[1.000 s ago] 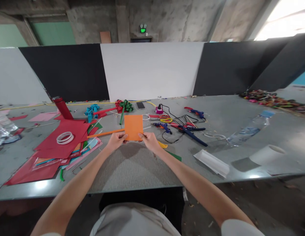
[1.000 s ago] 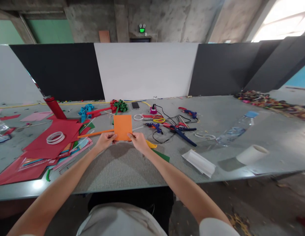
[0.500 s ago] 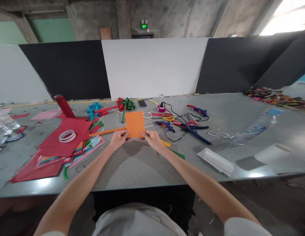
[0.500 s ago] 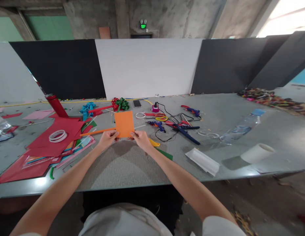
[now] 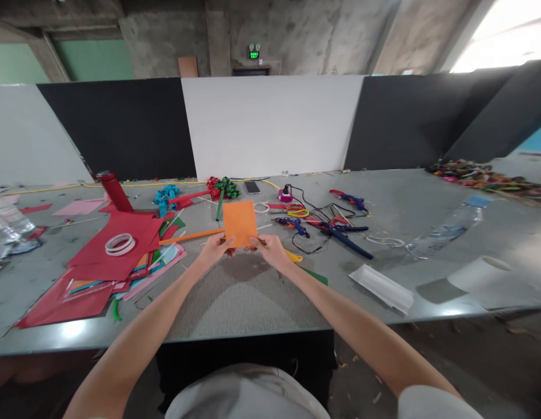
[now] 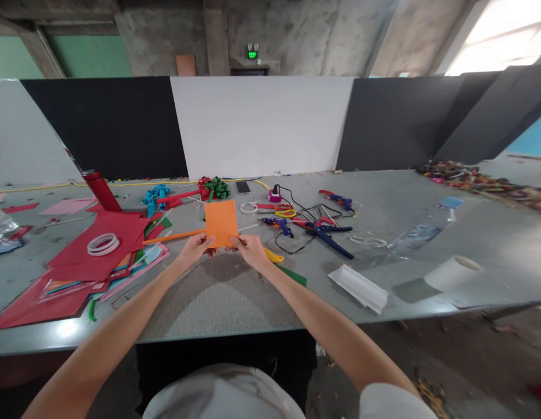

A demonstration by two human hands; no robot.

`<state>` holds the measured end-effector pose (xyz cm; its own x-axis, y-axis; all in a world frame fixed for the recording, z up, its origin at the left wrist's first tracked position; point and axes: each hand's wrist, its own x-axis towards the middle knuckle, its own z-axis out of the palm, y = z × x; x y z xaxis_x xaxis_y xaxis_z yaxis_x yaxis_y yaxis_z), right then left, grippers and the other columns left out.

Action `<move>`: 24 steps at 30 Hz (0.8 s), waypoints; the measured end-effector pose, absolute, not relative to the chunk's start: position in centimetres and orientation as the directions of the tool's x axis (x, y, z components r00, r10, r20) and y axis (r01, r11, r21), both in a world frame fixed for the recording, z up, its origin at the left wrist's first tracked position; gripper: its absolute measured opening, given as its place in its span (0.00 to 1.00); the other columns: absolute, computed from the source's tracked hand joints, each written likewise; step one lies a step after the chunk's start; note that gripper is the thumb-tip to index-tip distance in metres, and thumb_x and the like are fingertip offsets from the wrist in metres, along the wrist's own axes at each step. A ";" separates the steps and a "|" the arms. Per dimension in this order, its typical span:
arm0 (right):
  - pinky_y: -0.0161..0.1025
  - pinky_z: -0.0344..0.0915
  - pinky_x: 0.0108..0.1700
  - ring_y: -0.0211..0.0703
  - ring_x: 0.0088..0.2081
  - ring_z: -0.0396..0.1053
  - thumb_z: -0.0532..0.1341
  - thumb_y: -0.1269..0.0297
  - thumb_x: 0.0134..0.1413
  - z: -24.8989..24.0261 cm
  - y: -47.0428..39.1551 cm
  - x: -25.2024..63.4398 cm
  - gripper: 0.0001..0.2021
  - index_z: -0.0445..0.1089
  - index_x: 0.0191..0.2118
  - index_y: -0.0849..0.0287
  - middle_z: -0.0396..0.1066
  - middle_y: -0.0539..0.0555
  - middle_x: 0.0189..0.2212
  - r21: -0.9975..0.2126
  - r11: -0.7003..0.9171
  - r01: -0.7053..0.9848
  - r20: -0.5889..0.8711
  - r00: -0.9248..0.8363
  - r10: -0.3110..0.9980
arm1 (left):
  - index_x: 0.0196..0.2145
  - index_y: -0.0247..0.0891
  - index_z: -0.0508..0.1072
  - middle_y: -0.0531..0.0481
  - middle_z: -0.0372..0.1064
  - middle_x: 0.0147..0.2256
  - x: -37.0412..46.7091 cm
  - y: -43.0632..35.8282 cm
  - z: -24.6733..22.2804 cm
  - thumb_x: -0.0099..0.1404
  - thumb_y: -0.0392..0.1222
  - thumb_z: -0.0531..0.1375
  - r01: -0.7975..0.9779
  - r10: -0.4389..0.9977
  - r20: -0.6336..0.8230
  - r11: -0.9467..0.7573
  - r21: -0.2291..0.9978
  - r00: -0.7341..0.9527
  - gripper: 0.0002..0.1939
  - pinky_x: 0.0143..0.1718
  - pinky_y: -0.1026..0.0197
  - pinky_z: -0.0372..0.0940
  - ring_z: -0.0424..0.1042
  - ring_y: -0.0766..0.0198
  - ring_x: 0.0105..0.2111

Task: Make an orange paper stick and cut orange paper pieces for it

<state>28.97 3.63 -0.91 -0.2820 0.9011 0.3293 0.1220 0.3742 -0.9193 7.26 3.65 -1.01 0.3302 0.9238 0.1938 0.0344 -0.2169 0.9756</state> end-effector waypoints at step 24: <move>0.37 0.40 0.27 0.36 0.25 0.41 0.51 0.38 0.61 -0.8 3.7 29.5 0.27 0.43 0.23 0.53 0.39 0.45 0.22 -0.812 0.464 0.353 0.464 -0.091 0.881 | 0.25 0.37 0.67 0.53 0.66 0.23 7.4 3.4 -1.2 0.70 0.54 0.53 0.456 0.837 0.315 -0.517 0.725 0.448 0.21 0.28 0.65 0.55 0.63 0.67 0.23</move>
